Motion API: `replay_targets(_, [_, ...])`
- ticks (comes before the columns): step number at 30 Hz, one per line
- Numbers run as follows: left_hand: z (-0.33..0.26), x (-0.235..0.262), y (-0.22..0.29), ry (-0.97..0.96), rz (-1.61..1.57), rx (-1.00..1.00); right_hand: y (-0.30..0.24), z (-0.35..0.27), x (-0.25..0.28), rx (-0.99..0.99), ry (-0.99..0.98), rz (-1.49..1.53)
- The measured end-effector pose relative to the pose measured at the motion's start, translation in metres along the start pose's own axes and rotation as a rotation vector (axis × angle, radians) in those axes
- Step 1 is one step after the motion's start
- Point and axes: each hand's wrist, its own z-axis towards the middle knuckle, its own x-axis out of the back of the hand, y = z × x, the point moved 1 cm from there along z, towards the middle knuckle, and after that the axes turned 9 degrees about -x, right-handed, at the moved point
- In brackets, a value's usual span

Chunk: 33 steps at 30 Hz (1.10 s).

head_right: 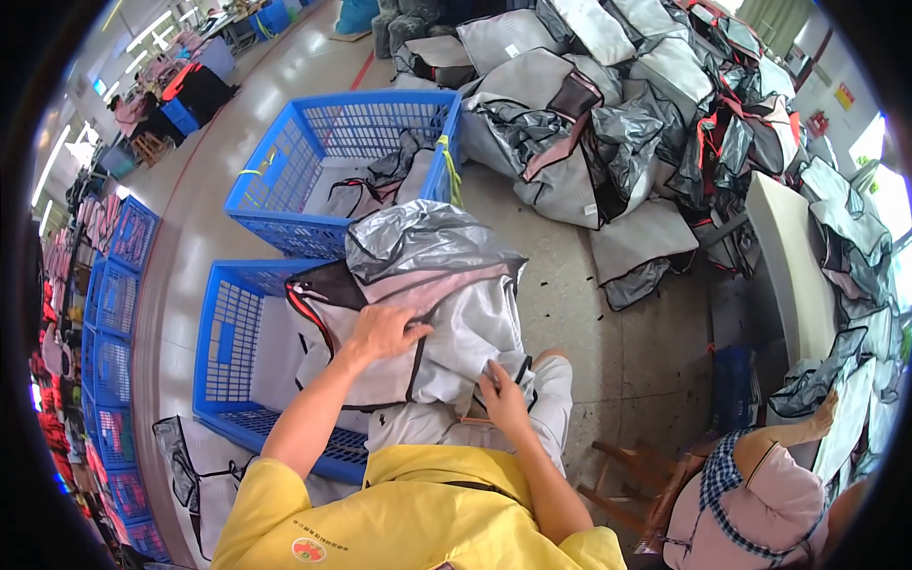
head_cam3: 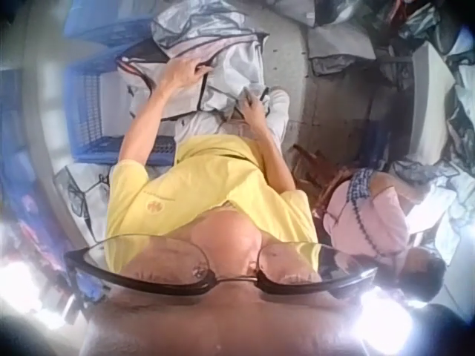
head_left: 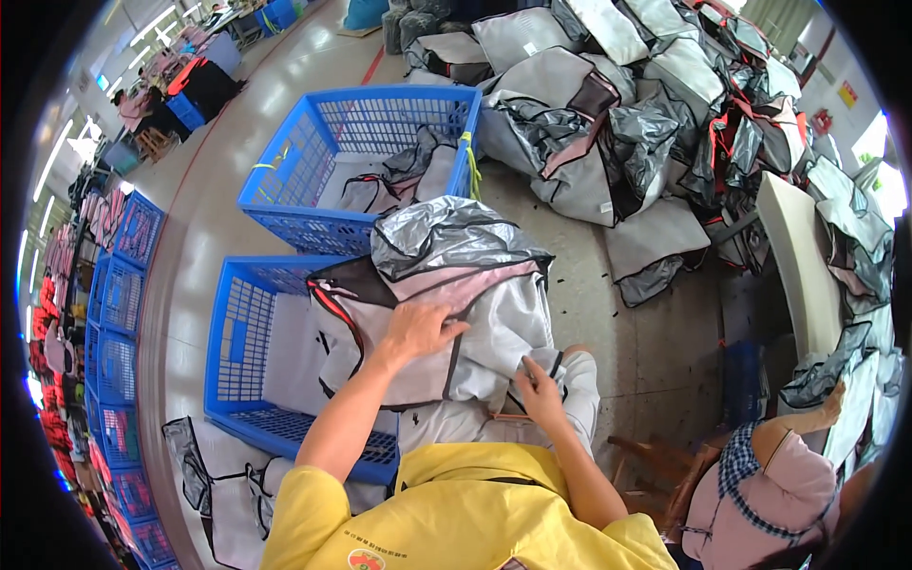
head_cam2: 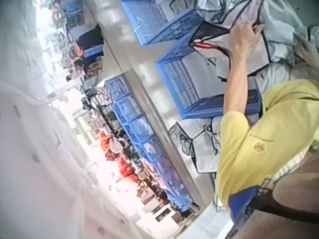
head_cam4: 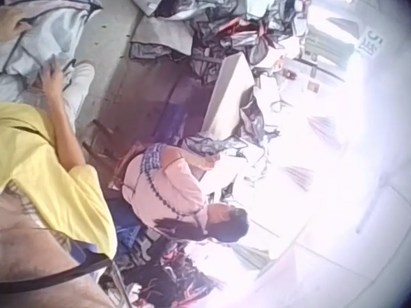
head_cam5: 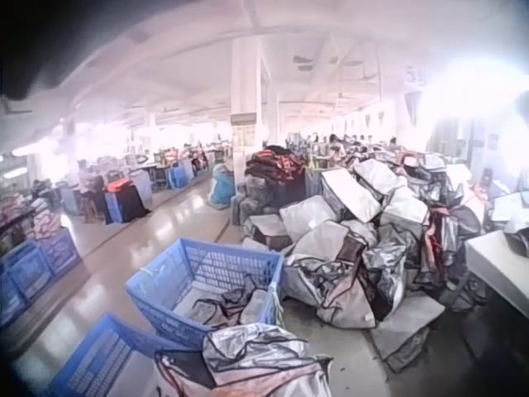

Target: Organizing and inspecting large bags in a factory environment.

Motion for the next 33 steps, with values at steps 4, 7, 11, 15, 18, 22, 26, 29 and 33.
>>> replay_targets(4, [-0.033, 0.019, 0.048, 0.124, 0.023, -0.075, -0.061, 0.007, 0.064, -0.323, -0.005, 0.527])
replay_targets(7, [-0.053, 0.033, 0.092, 0.218, 0.072, -0.097, -0.027, 0.059, 0.092, -0.262, 0.245, 0.435])
replay_targets(11, [-0.087, 0.035, 0.126, 0.227, 0.148, -0.122, -0.054, 0.108, 0.114, -0.349, 0.372, 0.517])
replay_targets(15, [-0.125, 0.036, 0.162, 0.187, 0.202, -0.078, -0.043, 0.125, 0.109, -0.239, 0.358, 0.688])
replay_targets(18, [-0.136, 0.024, 0.167, 0.200, 0.252, -0.031, -0.050, 0.111, 0.108, -0.283, 0.234, 0.869])
replay_targets(22, [-0.145, 0.026, 0.168, 0.116, 0.224, 0.084, -0.044, 0.086, 0.100, -0.242, 0.290, 0.839])
replay_targets(26, [-0.159, 0.020, 0.159, 0.117, 0.230, 0.123, -0.042, 0.062, 0.087, -0.242, 0.250, 1.000])
replay_targets(29, [-0.161, 0.015, 0.154, 0.127, 0.210, 0.120, -0.039, 0.049, 0.090, -0.264, 0.246, 0.969])
replay_targets(33, [-0.162, 0.011, 0.147, 0.146, 0.196, 0.116, -0.017, 0.053, 0.088, -0.255, 0.299, 0.895])
